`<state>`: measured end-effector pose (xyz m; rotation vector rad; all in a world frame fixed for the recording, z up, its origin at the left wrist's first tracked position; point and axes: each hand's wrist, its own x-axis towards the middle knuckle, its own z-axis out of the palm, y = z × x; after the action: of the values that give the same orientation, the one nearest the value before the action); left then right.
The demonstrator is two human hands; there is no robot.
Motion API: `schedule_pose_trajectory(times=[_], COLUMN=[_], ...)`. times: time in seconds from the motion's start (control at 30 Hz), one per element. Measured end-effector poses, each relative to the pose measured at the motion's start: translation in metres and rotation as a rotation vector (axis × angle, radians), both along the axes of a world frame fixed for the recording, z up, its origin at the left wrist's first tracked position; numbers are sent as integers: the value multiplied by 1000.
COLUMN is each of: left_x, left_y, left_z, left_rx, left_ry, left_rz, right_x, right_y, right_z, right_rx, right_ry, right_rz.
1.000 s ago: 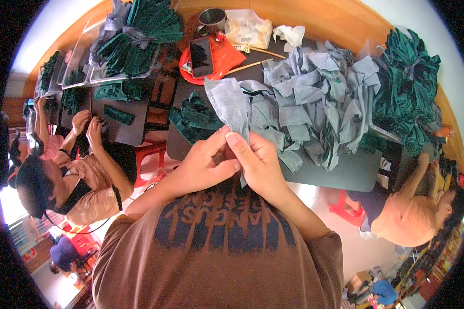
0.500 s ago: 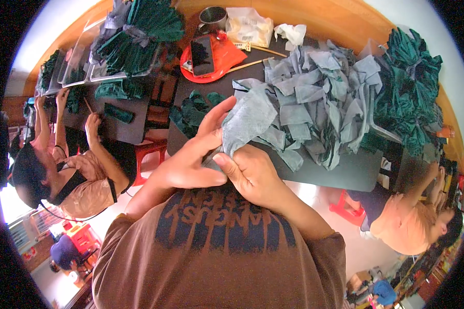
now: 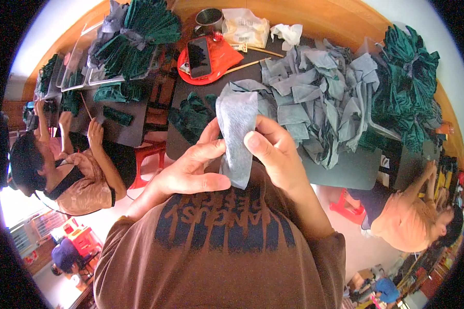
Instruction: Turning small fabric tubes and pieces right-side out and folding them for production.
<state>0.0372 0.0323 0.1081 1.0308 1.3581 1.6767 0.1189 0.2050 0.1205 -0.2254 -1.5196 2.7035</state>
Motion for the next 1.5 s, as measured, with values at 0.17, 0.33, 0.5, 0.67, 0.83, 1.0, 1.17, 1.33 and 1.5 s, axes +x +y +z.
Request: schedule_pose_trajectory(times=[0.17, 0.33, 0.5, 0.67, 0.83, 1.0, 1.17, 1.33, 1.5], left_x=[8, 11, 12, 9, 10, 5, 7, 9, 13], left_y=[1, 2, 1, 7, 11, 12, 13, 13, 14], left_z=[2, 8, 4, 9, -5, -6, 9, 2, 2], left_rx=[-89, -83, -109, 45, 301, 185, 8, 12, 33], left_ry=[23, 184, 289, 168, -51, 84, 115, 23, 3], left_rz=[-6, 13, 175, 309, 328, 315, 236, 182, 171], right_x=[-4, -7, -6, -4, -5, -1, -13, -14, -12], right_y=[-25, -37, -50, -47, -32, -9, -6, -23, -29], right_z=[1, -6, -10, -7, 6, -1, 6, -3, -8], right_rx=[-137, -185, 33, 229, 257, 153, -163, -36, -127], right_ry=[-80, -32, 181, 226, 207, 26, -16, -15, -58], right_rz=[-56, -34, 26, -10, 174, 11, -87, -136, -76])
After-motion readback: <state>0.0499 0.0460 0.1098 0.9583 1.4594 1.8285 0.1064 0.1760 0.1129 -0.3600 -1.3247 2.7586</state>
